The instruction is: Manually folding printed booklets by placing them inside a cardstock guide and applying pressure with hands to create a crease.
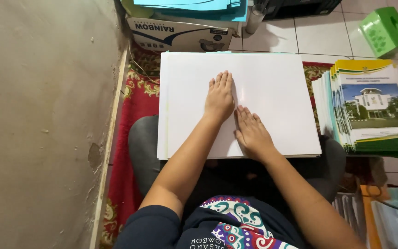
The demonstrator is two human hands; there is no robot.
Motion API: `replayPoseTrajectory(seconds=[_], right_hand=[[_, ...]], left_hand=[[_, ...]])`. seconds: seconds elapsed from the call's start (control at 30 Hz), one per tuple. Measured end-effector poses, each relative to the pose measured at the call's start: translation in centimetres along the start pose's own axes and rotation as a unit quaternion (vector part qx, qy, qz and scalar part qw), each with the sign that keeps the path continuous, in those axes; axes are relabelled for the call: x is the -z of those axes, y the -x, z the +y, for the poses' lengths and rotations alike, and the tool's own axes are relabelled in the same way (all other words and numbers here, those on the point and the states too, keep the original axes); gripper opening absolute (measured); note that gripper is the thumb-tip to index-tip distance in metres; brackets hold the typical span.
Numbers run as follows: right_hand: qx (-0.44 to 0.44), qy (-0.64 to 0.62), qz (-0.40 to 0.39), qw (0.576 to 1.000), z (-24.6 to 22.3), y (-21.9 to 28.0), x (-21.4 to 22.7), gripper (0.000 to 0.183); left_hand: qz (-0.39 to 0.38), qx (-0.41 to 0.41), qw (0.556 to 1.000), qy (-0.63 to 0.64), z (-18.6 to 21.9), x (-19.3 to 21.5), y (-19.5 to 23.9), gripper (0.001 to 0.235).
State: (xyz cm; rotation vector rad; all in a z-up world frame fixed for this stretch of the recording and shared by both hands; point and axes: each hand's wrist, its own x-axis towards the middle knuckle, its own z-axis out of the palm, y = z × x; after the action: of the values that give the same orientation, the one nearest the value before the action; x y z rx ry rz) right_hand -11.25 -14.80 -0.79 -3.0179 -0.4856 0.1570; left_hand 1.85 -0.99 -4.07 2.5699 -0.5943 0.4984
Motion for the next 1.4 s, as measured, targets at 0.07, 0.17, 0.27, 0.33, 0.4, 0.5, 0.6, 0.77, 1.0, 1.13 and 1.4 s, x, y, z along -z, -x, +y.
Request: replayPoseTrajectory(seconds=[0.07, 0.17, 0.27, 0.33, 0.4, 0.5, 0.6, 0.77, 1.0, 1.13, 1.4], right_hand=[[0.009, 0.03, 0.047, 0.998, 1.0, -2.3, -0.7, 0.069], [0.001, 0.024, 0.093, 0.995, 3.4, -7.6, -1.9, 0.068], [0.054, 0.057, 0.245, 0.966, 8.4, -15.7, -6.4, 0.06], [0.058, 0.077, 0.286, 0.953, 9.6, -18.7, -5.3, 0.062], [0.058, 0.096, 0.322, 0.94, 10.0, -20.0, -3.2, 0.065], [-0.084, -0.043, 0.16, 0.983, 10.1, -19.1, 0.4, 0.068], [-0.186, -0.073, 0.2, 0.959, 11.1, -17.0, 0.4, 0.072], [-0.275, -0.066, 0.174, 0.943, 10.4, -9.6, 0.1, 0.076], [-0.283, -0.053, 0.133, 0.948, 7.9, -3.7, -0.1, 0.078], [-0.281, -0.062, 0.133, 0.948, 7.7, -4.3, 0.2, 0.079], [-0.26, -0.074, 0.145, 0.952, 7.1, -3.8, 0.1, 0.077]], left_hand=[[-0.026, -0.003, 1.0, 0.004, 0.0, 0.1, 0.1, 0.075], [-0.025, 0.0, 1.0, 0.006, 0.1, 0.0, 0.1, 0.067], [-0.01, -0.006, 1.0, 0.016, 0.1, 0.8, 0.2, 0.065], [-0.022, 0.002, 1.0, 0.009, 0.3, 1.3, -0.1, 0.067], [-0.038, 0.01, 0.999, 0.004, 0.3, 1.3, -0.2, 0.069], [-0.062, 0.028, 0.997, 0.021, 0.4, 1.4, -0.2, 0.069], [-0.068, 0.032, 0.997, 0.025, 0.7, 2.2, 0.0, 0.068], [-0.077, 0.041, 0.996, 0.025, 0.8, 2.5, -0.1, 0.067], [-0.135, 0.029, 0.99, 0.024, 2.9, 6.0, 0.5, 0.062], [-0.237, -0.049, 0.97, -0.015, 5.8, 7.5, 4.4, 0.063], [-0.333, -0.101, 0.938, -0.001, 7.7, 7.9, 7.5, 0.063]])
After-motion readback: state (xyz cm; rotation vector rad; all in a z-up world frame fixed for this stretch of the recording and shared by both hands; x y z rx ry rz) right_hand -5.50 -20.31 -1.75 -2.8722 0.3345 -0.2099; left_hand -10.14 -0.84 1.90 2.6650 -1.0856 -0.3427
